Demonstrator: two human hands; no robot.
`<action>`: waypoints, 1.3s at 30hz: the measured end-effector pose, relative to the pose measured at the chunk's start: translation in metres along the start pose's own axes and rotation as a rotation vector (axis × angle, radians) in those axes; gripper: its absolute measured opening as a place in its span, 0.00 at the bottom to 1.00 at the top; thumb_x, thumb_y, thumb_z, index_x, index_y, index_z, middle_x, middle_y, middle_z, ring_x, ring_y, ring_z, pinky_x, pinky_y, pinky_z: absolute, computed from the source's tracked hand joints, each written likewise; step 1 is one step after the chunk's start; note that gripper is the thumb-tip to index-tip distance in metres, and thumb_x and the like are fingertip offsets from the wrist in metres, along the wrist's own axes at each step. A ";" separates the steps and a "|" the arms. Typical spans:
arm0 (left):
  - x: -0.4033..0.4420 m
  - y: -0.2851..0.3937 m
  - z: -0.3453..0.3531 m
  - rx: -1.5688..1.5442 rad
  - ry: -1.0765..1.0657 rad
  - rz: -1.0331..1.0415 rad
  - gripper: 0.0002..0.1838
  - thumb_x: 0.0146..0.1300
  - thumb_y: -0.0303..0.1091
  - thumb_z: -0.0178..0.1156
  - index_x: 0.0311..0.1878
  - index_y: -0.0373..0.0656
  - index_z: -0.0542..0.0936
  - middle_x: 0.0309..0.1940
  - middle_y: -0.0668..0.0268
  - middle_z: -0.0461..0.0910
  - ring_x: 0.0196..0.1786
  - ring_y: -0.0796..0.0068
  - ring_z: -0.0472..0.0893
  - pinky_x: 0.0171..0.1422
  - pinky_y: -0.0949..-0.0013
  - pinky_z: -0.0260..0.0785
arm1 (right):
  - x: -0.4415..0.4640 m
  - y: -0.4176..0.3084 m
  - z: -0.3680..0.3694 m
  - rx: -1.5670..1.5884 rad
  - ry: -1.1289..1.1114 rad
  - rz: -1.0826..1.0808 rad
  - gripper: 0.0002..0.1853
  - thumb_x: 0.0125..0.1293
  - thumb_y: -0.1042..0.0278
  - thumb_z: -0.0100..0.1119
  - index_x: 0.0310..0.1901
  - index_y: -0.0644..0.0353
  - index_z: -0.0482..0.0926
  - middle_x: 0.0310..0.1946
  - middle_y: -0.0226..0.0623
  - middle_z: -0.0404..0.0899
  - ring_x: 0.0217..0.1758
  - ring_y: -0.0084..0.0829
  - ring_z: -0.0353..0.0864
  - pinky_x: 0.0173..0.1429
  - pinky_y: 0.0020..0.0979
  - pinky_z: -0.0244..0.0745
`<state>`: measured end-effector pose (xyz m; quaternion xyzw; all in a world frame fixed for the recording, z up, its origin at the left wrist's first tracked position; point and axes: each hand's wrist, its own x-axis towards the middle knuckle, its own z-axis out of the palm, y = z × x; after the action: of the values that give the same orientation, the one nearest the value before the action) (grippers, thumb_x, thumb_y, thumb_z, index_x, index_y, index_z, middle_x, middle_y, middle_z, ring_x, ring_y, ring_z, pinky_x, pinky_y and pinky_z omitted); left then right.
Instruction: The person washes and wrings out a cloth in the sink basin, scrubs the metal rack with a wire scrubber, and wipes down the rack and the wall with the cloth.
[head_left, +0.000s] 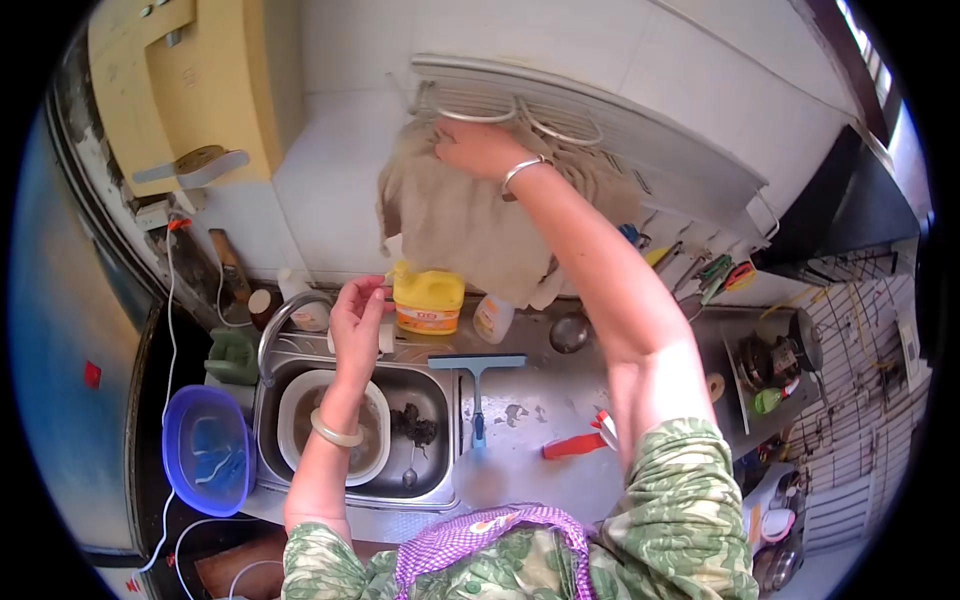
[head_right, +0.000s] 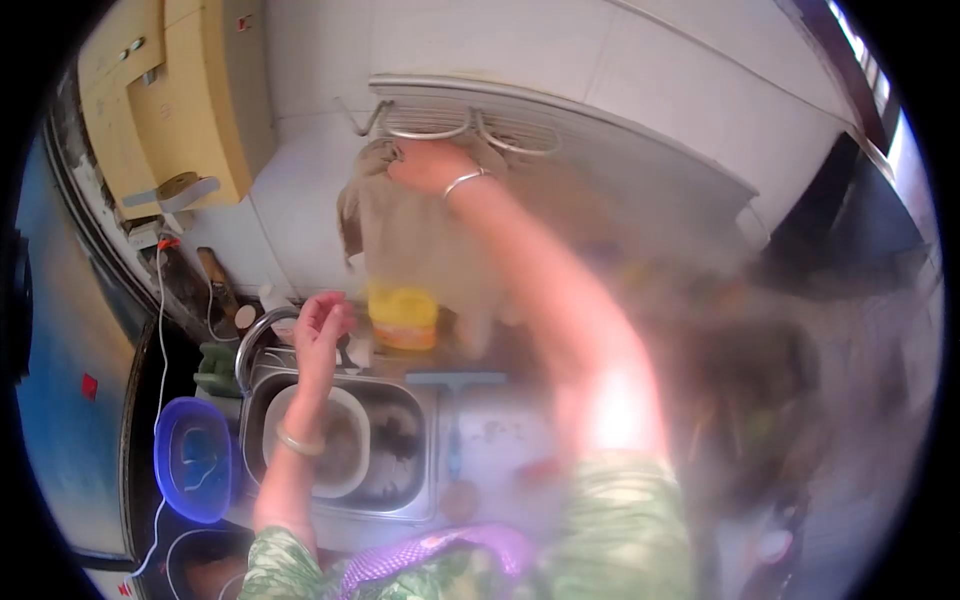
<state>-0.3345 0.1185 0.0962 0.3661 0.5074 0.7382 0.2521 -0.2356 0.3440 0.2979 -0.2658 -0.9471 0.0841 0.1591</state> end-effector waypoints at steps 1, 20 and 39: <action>-0.004 -0.001 0.006 -0.001 -0.032 -0.003 0.10 0.72 0.28 0.56 0.53 0.34 0.76 0.45 0.64 0.80 0.48 0.76 0.80 0.52 0.71 0.77 | -0.008 0.010 -0.003 -0.042 0.000 0.016 0.31 0.63 0.55 0.52 0.66 0.63 0.71 0.65 0.53 0.72 0.67 0.50 0.72 0.70 0.43 0.67; -0.122 -0.020 -0.082 0.120 0.301 -0.056 0.07 0.72 0.26 0.55 0.48 0.35 0.78 0.39 0.64 0.80 0.36 0.80 0.80 0.44 0.76 0.74 | -0.093 0.065 -0.025 -0.383 0.310 0.235 0.21 0.69 0.49 0.52 0.36 0.62 0.83 0.35 0.52 0.81 0.40 0.53 0.80 0.42 0.46 0.73; 0.088 0.093 0.048 0.160 0.317 0.152 0.15 0.63 0.29 0.65 0.49 0.31 0.77 0.23 0.70 0.74 0.20 0.77 0.73 0.26 0.72 0.65 | -0.067 0.044 0.005 -0.012 0.586 0.190 0.15 0.69 0.57 0.57 0.39 0.61 0.84 0.31 0.50 0.81 0.36 0.52 0.80 0.43 0.45 0.74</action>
<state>-0.3497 0.1774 0.2181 0.3015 0.5687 0.7609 0.0826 -0.1620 0.3455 0.2656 -0.3668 -0.8323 0.0129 0.4153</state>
